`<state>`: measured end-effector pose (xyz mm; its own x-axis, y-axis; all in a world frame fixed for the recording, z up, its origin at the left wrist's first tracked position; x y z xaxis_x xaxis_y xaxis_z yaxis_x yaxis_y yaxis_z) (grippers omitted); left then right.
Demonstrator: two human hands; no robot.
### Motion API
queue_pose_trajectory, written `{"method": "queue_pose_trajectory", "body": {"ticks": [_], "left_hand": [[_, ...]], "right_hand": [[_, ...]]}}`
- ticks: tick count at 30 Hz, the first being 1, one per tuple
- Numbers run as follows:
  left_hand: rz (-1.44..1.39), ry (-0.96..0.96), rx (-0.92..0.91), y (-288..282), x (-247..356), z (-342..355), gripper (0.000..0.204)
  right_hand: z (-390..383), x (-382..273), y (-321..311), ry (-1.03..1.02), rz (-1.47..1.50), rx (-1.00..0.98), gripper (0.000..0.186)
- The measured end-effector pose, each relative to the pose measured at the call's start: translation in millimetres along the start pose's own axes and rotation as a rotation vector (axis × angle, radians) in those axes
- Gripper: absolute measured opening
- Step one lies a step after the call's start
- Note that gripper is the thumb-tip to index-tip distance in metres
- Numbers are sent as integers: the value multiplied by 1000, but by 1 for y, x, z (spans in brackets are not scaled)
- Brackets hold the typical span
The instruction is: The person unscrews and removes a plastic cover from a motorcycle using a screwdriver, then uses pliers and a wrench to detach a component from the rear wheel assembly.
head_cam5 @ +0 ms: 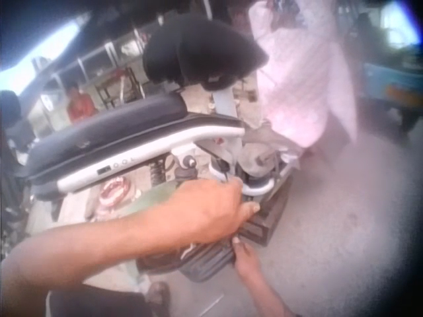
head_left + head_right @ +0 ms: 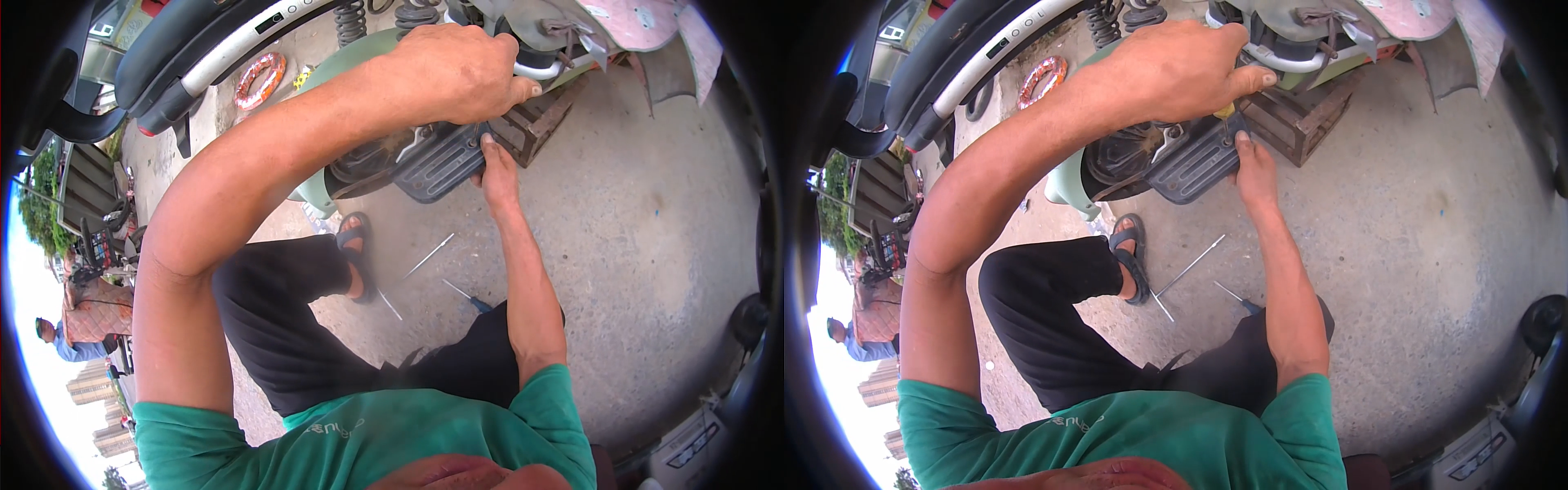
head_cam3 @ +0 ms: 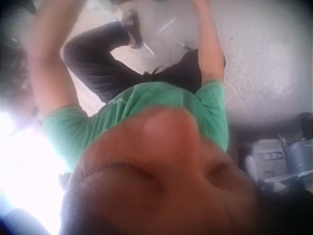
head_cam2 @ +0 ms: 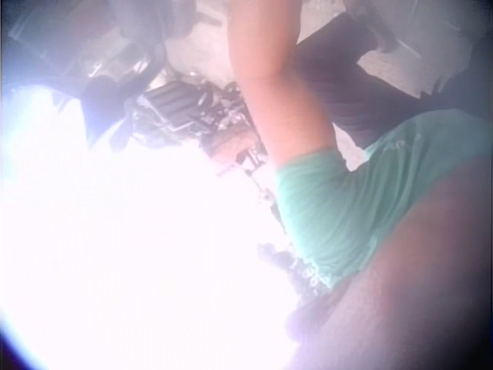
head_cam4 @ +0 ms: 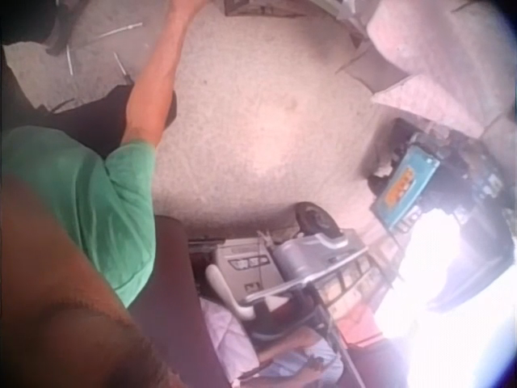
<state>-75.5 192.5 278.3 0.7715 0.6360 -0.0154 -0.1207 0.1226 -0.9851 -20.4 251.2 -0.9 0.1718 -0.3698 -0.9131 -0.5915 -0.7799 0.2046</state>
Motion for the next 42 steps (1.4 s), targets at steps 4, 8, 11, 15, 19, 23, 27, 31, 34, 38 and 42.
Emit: {"method": "queue_pose_trajectory", "body": {"ticks": [4,8,11,15,19,23,27,31,34,38,42], "left_hand": [[-41,29,-6,5,8,-2,37],[-109,66,44,17,-1,1,38],[-206,114,140,20,-2,-2,32],[-377,-1,151,31,-10,-9,37],[-526,-9,301,42,-9,-17,40],[-708,-132,379,52,-18,-31,34],[-939,-215,382,87,-15,-82,40],[-551,-69,424,137,-19,-141,55],[-411,9,359,149,-16,-152,61],[-404,-4,422,153,-13,-155,63],[-391,-13,466,157,-15,-157,62]], "right_hand": [[0,1,1,2,-12,7,48],[-2,-2,4,2,13,2,40],[0,-4,-12,-7,-73,7,38],[-33,-92,-33,-499,-67,178,47],[-62,-198,-26,-905,-208,-31,40],[-63,-226,-19,-1142,-558,-206,33],[-75,-249,-13,-1030,-764,-294,25],[-77,-248,7,-1109,-953,-274,26],[-72,-243,18,-1101,-1088,-136,30],[-75,-242,31,-1037,-1287,-183,29],[-72,-250,24,-1123,-1310,-247,26]]}}
Point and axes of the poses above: each hand's wrist, its own z-axis towards the middle knuckle, its own y-axis out of the palm, x = y × z, the point moved 3 cm from there along z, towards the middle knuckle, and after that the axes turned 13 degrees about x, right-handed, at the moved point
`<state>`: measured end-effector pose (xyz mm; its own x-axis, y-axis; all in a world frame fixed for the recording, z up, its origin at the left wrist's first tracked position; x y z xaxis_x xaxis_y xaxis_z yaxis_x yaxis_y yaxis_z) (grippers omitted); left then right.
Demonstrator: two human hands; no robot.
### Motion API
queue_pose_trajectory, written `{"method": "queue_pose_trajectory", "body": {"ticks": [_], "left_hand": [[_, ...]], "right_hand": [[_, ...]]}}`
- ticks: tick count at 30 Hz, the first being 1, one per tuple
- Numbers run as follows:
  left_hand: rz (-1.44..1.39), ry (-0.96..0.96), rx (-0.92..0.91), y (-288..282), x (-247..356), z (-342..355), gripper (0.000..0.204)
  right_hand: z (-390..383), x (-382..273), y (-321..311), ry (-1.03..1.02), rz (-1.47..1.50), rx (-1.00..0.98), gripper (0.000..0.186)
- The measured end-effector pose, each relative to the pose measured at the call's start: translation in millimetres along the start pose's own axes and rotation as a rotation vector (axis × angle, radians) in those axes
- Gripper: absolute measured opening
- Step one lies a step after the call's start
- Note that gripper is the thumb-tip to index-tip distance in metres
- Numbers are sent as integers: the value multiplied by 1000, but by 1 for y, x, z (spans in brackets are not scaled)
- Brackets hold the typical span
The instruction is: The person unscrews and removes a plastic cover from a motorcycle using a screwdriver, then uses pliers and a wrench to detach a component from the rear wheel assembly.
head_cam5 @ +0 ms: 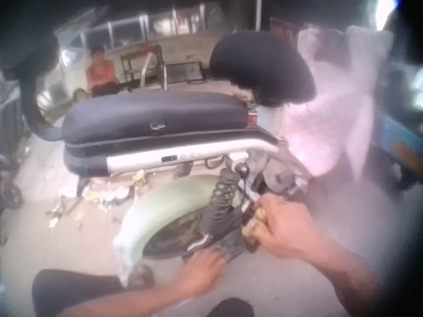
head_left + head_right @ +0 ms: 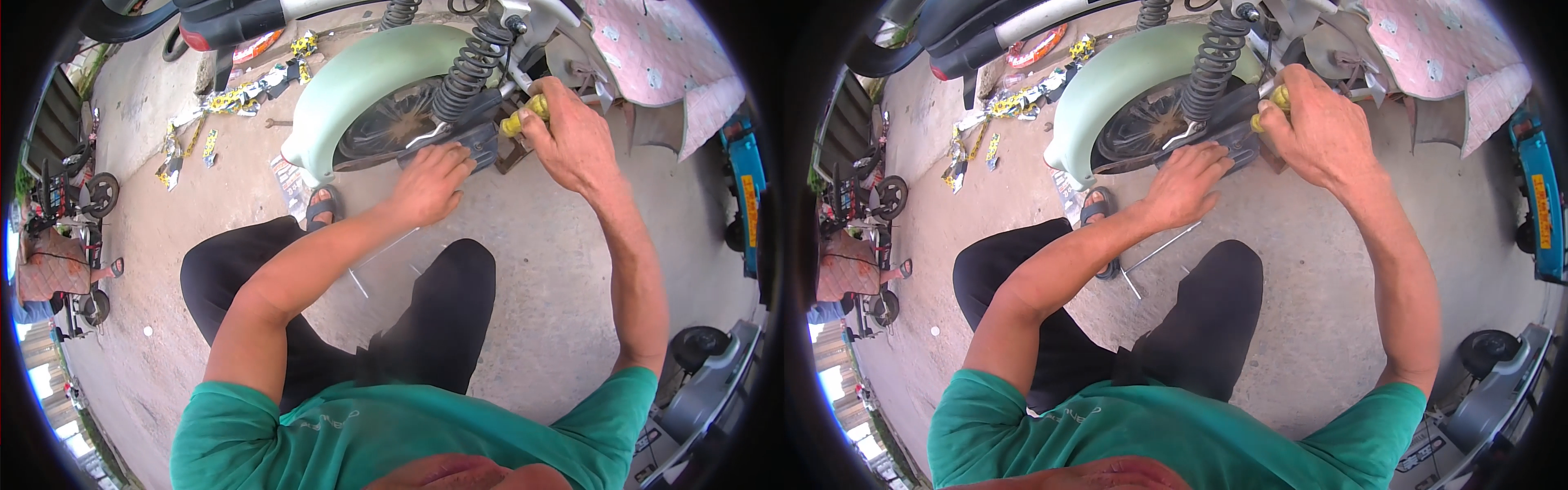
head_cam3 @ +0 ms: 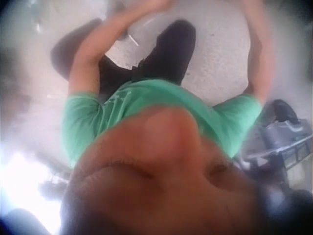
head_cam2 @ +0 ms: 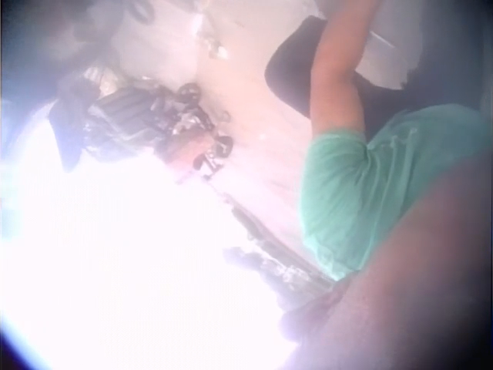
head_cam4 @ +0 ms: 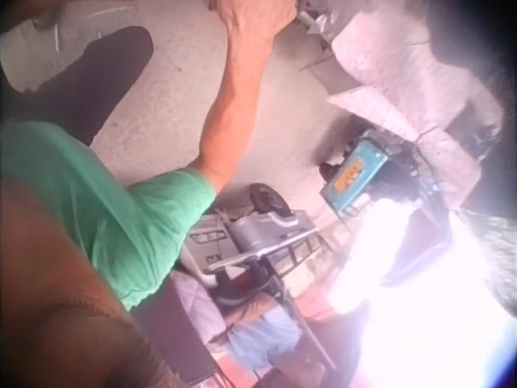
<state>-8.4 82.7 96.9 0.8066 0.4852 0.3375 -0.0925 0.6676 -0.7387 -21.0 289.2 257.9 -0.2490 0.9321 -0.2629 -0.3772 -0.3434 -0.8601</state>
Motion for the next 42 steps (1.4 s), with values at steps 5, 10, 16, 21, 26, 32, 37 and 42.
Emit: {"method": "queue_pose_trajectory", "body": {"ticks": [5,10,16,21,26,32,37,42], "left_hand": [[-15,5,-39,-2,0,1,62],[-27,53,-84,-6,-10,-3,64],[-63,66,-82,-3,-13,-4,67],[-116,61,-89,-5,-19,-9,67],[-177,73,-71,-9,-23,-12,66],[-205,106,-81,-9,-30,-14,65],[-281,128,-65,-13,-36,-16,55],[-354,139,-38,-17,-41,-25,46]], "right_hand": [[3,-3,5,-139,146,1,36],[7,-29,7,-87,-134,-110,44],[-5,-27,5,-1,-80,46,41],[3,-30,10,59,-163,23,40],[10,-33,6,225,-296,-96,36],[15,-47,3,50,-107,-171,36],[26,-53,5,377,-392,-300,39],[25,-52,13,144,-222,-110,43]]}}
Point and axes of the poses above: each hand's wrist, its own z-axis towards the middle knuckle, its own y-axis out of the palm, x = y × z, the point moved 3 cm from there along z, towards the middle knuckle, and after that the axes turned 13 degrees about x, right-handed, at the moved point
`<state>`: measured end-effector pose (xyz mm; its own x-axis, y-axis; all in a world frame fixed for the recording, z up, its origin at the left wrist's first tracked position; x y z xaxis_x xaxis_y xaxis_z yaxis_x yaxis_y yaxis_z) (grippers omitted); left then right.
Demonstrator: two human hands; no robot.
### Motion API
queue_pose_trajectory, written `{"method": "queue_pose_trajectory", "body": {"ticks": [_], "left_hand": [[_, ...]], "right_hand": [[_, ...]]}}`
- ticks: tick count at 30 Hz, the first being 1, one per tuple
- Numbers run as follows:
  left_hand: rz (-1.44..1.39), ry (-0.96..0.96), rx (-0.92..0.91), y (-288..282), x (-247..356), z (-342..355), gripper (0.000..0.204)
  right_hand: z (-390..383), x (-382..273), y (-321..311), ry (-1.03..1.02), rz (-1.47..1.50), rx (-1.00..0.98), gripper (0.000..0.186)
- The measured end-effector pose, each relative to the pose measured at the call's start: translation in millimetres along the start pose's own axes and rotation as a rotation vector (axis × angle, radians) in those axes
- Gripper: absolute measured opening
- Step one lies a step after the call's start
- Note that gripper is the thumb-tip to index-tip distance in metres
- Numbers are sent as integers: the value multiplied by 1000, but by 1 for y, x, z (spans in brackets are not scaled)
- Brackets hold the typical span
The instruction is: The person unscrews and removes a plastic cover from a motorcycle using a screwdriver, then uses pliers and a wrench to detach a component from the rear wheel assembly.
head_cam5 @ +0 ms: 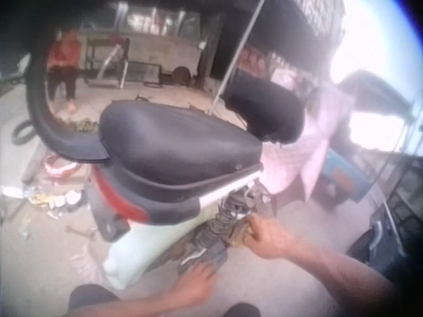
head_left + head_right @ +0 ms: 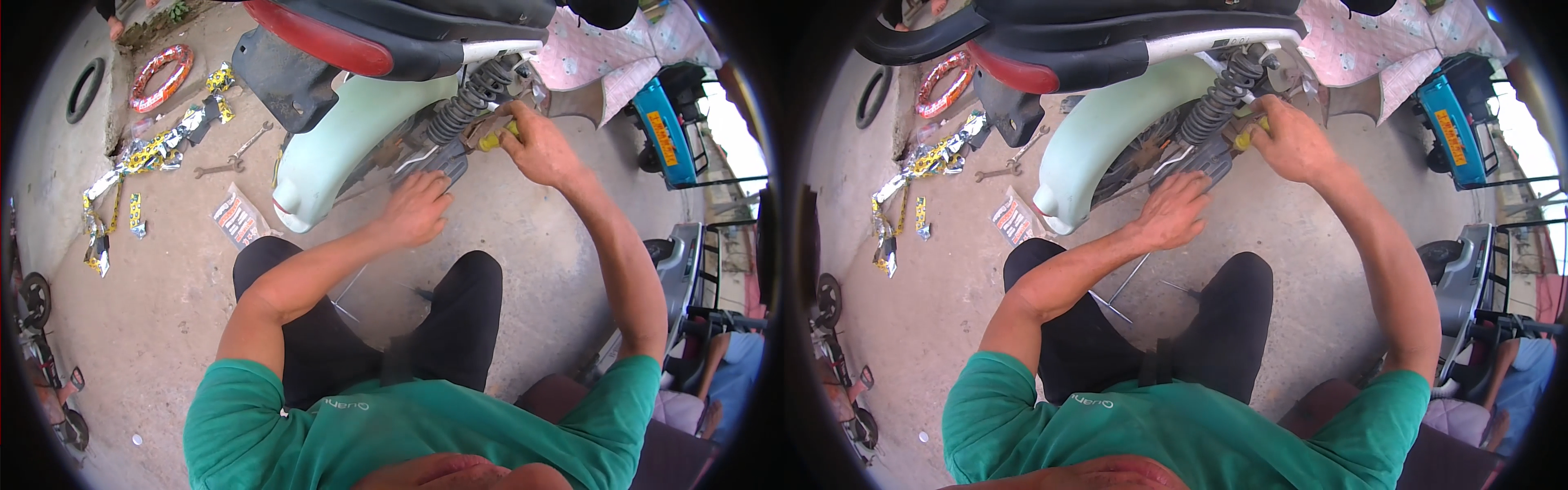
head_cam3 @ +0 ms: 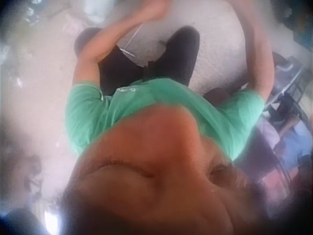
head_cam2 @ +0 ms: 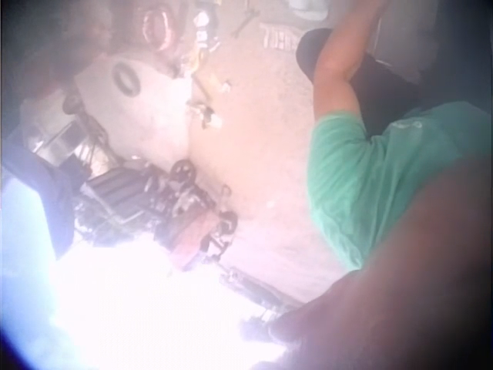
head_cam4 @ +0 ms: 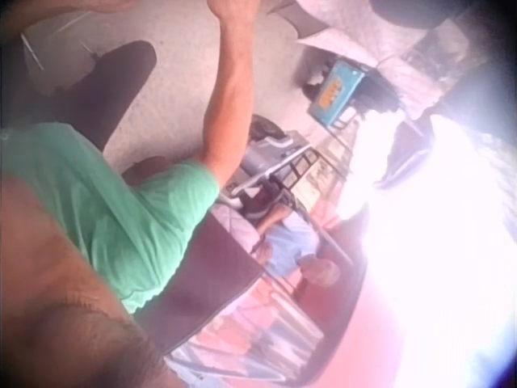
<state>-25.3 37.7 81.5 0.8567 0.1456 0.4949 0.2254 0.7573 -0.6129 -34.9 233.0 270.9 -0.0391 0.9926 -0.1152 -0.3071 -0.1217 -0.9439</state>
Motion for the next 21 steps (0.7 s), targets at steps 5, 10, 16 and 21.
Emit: {"method": "queue_pose_trajectory", "body": {"ticks": [5,10,16,21], "left_hand": [[-69,79,73,-11,2,-5,36],[-119,79,66,-14,-5,-8,36],[-123,77,29,-13,-9,-10,36],[-134,87,49,-13,-10,-11,35]], "right_hand": [[6,-11,-2,309,-141,-128,43],[9,-9,-4,52,44,-43,46],[11,-12,4,267,-141,-66,45],[6,-8,2,80,-52,-31,47]]}}
Point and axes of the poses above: each hand's wrist, its own z-axis towards the middle knuckle, its own y-axis out of the palm, x = y × z, the point moved 3 cm from there along z, towards the middle knuckle, and after that the axes turned 13 degrees about x, right-handed, at the moved point
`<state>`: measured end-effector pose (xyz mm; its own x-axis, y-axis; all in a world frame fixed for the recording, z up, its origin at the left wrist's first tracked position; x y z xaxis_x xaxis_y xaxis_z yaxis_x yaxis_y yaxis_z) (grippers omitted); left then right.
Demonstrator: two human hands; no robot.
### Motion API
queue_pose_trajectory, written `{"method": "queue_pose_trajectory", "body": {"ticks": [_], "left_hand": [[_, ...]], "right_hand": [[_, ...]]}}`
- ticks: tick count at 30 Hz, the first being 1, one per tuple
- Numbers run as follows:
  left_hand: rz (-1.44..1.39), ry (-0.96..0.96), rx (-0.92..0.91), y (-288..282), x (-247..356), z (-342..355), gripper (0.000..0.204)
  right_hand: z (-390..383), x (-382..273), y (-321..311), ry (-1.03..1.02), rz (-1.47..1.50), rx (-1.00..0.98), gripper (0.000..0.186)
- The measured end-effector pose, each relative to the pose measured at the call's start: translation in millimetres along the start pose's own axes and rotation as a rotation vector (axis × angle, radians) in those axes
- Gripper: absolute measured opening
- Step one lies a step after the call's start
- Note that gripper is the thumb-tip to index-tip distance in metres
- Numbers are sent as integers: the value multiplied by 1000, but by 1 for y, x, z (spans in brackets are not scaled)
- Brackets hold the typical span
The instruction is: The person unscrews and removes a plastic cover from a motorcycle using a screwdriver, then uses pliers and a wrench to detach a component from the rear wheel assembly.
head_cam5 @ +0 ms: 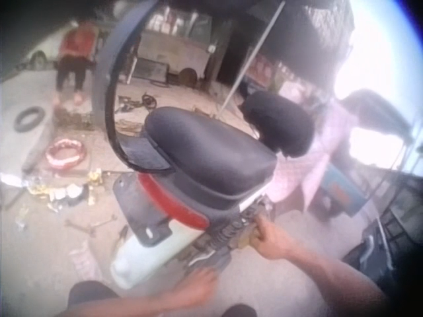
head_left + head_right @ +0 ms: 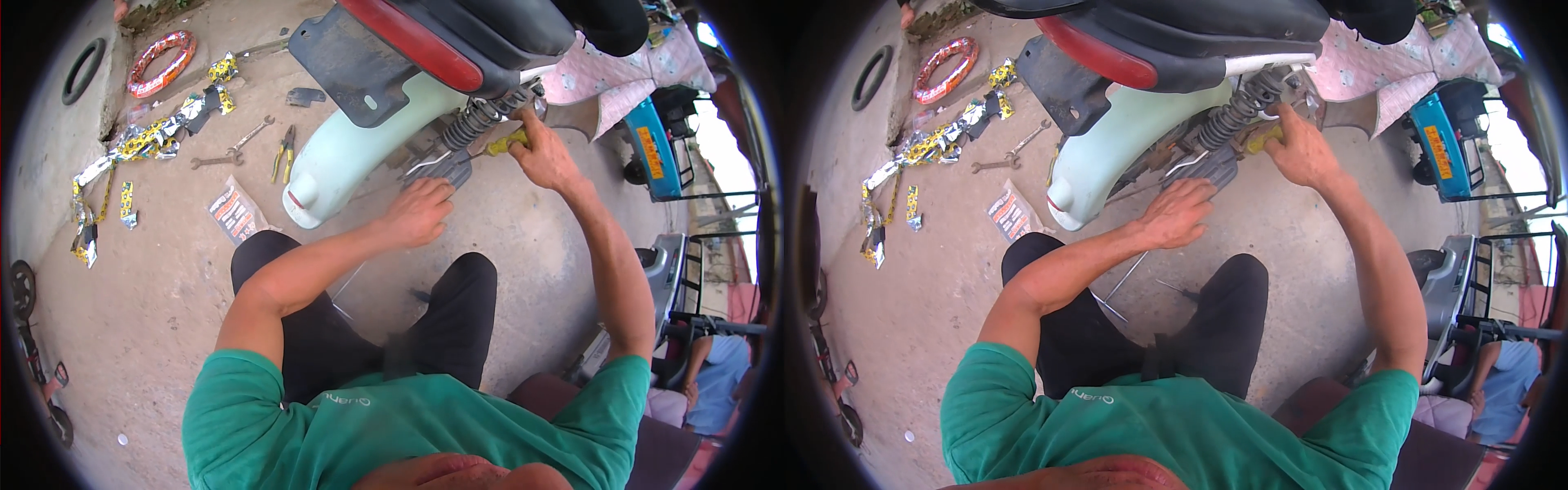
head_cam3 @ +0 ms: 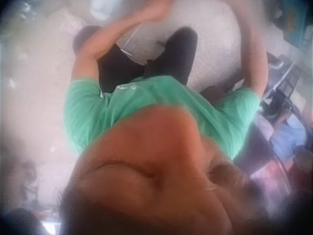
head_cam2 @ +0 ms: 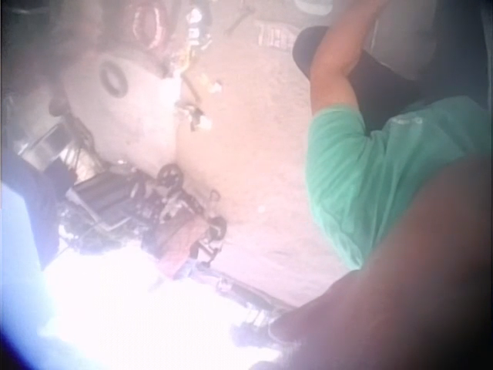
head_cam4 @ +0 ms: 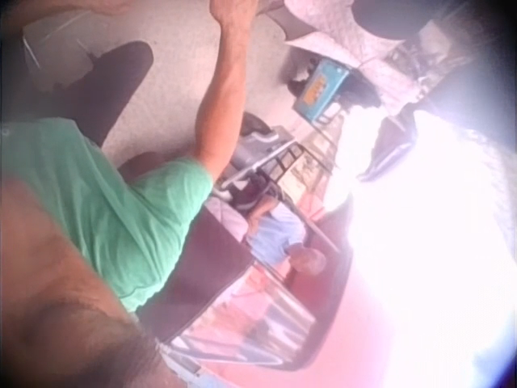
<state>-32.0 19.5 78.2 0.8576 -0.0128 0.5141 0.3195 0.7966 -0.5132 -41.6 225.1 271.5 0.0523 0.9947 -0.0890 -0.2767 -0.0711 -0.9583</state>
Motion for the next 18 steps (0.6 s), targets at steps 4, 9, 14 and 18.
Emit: {"method": "queue_pose_trajectory", "body": {"ticks": [4,9,14,18], "left_hand": [[-13,6,16,-1,1,1,32],[-41,-21,10,-2,-2,-1,32],[-47,-18,20,-1,-5,-5,29],[-80,-17,34,-2,-4,-3,28]], "right_hand": [[2,-1,-1,255,-141,-146,50],[-4,11,2,-6,27,63,44],[1,-11,2,236,39,-122,50],[5,0,3,259,72,-59,48]]}}
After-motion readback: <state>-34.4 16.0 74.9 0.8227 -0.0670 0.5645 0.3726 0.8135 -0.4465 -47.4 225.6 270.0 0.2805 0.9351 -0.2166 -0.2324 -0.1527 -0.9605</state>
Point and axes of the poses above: each hand's wrist, its own z-axis towards the middle knuckle, its own y-axis out of the palm, x = y × z, the point moved 3 cm from there along z, towards the middle knuckle, and after that the axes turned 13 degrees about x, right-handed, at the moved point
